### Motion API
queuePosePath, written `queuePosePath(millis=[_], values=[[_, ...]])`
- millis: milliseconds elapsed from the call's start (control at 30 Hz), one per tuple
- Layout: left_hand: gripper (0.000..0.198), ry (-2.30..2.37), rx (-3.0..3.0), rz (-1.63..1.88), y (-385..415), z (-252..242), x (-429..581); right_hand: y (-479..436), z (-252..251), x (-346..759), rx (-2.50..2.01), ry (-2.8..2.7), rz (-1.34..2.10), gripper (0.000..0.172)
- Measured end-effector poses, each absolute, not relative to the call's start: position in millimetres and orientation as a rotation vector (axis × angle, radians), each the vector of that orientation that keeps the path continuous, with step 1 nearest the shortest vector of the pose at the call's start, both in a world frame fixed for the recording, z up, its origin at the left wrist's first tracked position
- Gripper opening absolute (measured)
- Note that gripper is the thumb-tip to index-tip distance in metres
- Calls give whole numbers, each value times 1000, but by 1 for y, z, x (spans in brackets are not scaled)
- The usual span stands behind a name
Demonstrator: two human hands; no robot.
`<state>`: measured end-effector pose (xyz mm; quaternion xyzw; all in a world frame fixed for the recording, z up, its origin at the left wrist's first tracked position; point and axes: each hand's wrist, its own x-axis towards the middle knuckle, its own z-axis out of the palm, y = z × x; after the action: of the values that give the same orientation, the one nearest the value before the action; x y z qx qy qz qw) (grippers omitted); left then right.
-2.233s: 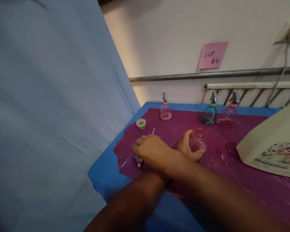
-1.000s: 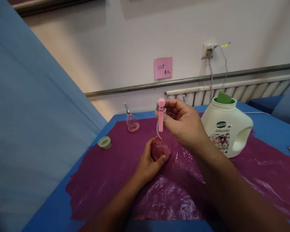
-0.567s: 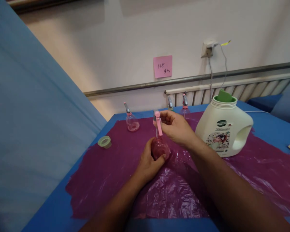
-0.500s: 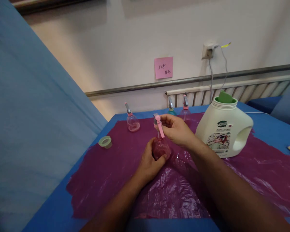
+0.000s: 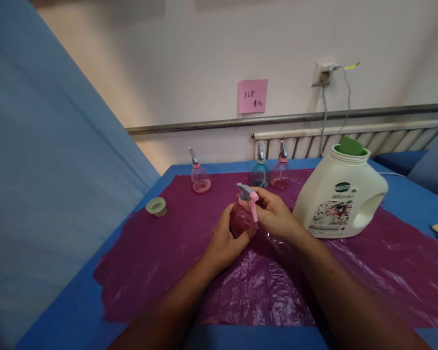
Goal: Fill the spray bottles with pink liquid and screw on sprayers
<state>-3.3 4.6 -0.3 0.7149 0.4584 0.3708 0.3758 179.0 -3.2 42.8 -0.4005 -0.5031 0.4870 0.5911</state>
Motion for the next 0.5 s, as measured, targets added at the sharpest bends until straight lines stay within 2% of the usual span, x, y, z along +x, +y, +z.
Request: queuePosePath(millis=[167, 367, 500], values=[[81, 1171, 1884, 950, 4, 0, -4, -3, 39, 181, -951, -1237, 1107, 45], [77, 1131, 1908, 945, 2, 2, -5, -3, 28, 181, -975, -1300, 1046, 49], [74, 1128, 1910, 975, 5, -1, -5, 0, 17, 177, -1049, -1272, 841, 38]])
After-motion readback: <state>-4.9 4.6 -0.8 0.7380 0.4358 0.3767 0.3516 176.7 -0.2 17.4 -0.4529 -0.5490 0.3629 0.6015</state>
